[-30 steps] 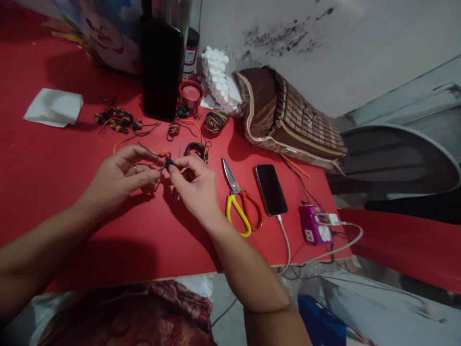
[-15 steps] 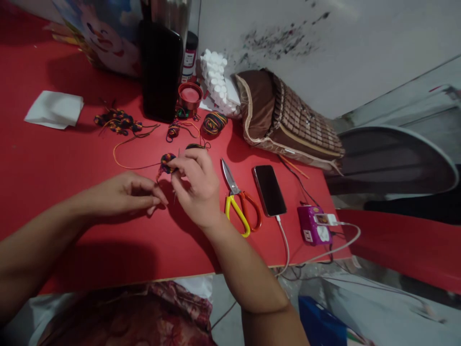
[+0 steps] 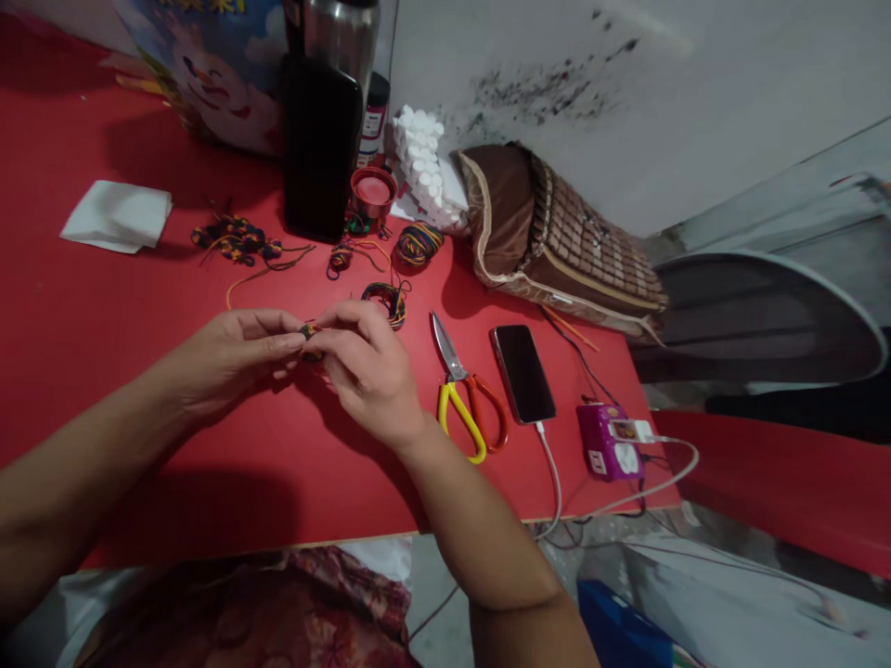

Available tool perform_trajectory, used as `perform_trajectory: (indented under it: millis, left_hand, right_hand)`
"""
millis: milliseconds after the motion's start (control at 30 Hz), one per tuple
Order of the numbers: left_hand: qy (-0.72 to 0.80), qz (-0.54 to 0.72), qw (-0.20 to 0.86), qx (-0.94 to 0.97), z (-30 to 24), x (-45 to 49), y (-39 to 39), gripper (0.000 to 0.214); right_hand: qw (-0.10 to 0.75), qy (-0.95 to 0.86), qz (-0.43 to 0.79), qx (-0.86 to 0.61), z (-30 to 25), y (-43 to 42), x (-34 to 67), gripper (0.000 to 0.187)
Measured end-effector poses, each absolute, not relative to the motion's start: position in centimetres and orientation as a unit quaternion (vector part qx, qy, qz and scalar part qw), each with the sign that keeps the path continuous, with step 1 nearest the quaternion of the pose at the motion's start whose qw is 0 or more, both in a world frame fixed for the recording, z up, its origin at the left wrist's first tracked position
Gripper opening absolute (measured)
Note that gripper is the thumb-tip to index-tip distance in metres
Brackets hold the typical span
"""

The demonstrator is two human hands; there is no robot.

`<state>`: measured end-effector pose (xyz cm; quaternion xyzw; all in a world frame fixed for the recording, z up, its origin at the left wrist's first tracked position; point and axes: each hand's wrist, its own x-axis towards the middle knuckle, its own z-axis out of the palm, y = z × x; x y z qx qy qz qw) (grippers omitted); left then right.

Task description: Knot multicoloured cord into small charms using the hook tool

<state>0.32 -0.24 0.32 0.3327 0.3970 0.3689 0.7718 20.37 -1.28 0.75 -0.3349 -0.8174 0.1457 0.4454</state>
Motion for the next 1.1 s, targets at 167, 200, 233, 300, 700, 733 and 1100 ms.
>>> perform_trajectory:
  millis: [167,200,233,300,700,733,1100]
  left_hand:
    - [0.347,0.353,0.820,0.289,-0.1,0.2,0.2,0.040]
    - [0.338,0.353,0.825,0.283,-0.1,0.1,0.2,0.039]
    - [0.333,0.354,0.828,0.280,-0.1,0.1,0.2,0.039]
    - [0.329,0.356,0.829,0.280,-0.2,0.1,0.3,0.038]
    - [0.359,0.370,0.776,0.363,-1.1,0.2,0.1,0.028]
    - [0.365,0.375,0.767,0.371,-1.1,0.2,0.0,0.026]
    - [0.366,0.386,0.752,0.391,-0.5,1.4,-0.6,0.027]
  right_hand:
    - [0.470,-0.732,0.332,-0.365,0.6,-1.6,19.9,0.018]
    - [0.471,-0.691,0.402,-0.372,0.5,-1.6,19.8,0.020]
    - [0.465,-0.647,0.471,-0.379,0.4,-1.6,19.8,0.026]
    - [0.436,-0.574,0.574,-0.389,0.3,-1.6,19.7,0.040]
    - [0.368,-0.589,0.550,-0.463,-0.2,-1.0,19.8,0.017]
    - [0.364,-0.615,0.518,-0.469,-0.2,-1.0,19.8,0.014]
    - [0.340,-0.807,0.215,-0.433,-0.1,-2.0,19.6,0.004]
